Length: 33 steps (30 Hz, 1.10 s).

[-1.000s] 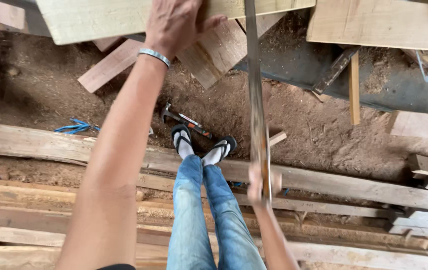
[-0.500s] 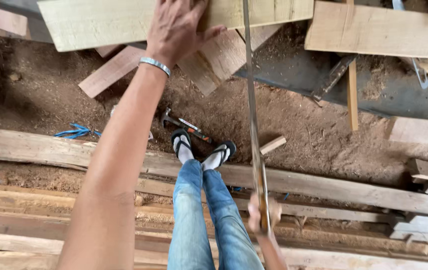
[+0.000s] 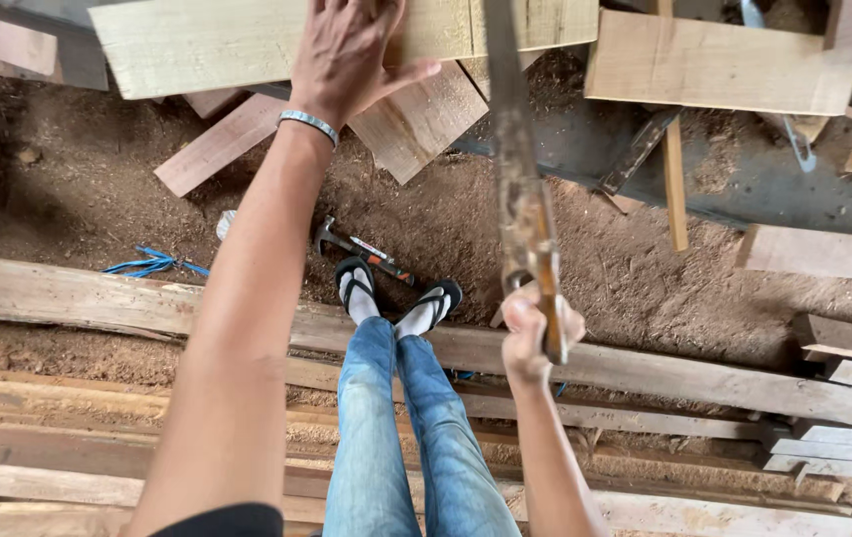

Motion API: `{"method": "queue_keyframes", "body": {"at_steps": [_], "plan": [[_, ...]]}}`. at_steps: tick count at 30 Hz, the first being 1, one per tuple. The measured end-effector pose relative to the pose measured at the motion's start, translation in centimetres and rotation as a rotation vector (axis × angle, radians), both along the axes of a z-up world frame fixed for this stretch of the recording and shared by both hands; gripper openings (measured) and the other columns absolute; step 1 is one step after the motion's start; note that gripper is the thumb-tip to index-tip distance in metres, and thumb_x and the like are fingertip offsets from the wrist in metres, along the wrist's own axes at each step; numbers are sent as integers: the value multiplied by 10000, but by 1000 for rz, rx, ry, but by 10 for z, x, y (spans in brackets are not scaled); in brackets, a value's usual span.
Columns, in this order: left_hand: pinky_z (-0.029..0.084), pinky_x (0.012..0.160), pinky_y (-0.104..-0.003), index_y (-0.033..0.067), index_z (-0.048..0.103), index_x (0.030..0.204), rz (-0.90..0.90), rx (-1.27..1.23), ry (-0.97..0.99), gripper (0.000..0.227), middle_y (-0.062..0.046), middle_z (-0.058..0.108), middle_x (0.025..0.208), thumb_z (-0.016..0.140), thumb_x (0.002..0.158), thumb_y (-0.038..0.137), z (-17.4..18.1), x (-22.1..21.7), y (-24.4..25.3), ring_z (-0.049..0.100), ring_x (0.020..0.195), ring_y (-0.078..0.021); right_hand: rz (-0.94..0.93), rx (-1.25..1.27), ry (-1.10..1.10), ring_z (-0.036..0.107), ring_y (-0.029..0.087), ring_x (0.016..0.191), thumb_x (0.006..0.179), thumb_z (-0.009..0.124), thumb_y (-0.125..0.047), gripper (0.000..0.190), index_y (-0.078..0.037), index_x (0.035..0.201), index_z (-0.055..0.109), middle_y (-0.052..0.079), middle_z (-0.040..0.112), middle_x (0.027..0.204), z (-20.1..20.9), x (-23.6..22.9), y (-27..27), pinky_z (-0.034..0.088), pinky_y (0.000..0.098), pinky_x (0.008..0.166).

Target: The person saws a piece of wood with a hand saw, holding the wood steady with one hand while reciprocating the tool to cut through the material.

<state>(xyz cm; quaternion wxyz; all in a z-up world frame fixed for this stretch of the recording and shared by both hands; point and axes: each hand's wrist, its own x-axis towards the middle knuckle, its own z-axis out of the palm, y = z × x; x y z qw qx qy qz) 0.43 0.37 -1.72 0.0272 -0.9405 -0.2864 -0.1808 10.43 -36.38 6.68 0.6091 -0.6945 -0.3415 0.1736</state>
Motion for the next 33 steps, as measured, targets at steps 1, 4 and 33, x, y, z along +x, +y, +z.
{"method": "queue_keyframes", "body": {"at_steps": [1,4,33], "plan": [[339,1113,-508,84,476,1496,4,-3,-13,977,-214,455,1453,550,901,855,3,1,0,403,1343,-351,9,84,74,339,66,371,827,494,-65,292,-137,564,390,-26,400,483,18,4,-4,291,277,417],[305,1149,-513,58,445,1523,0,-36,-5,1069,-223,432,1479,664,814,827,15,2,1,365,1379,-361,43,274,68,339,62,364,808,490,-57,290,-146,561,366,-36,391,475,61,17,-11,300,277,425],[527,872,-509,-12,557,1276,821,-884,-96,744,-248,570,1203,642,881,612,194,-322,-300,622,1058,-433,177,-105,111,401,98,469,914,515,-90,209,-1,726,503,19,429,568,259,-28,-70,318,283,446]]}}
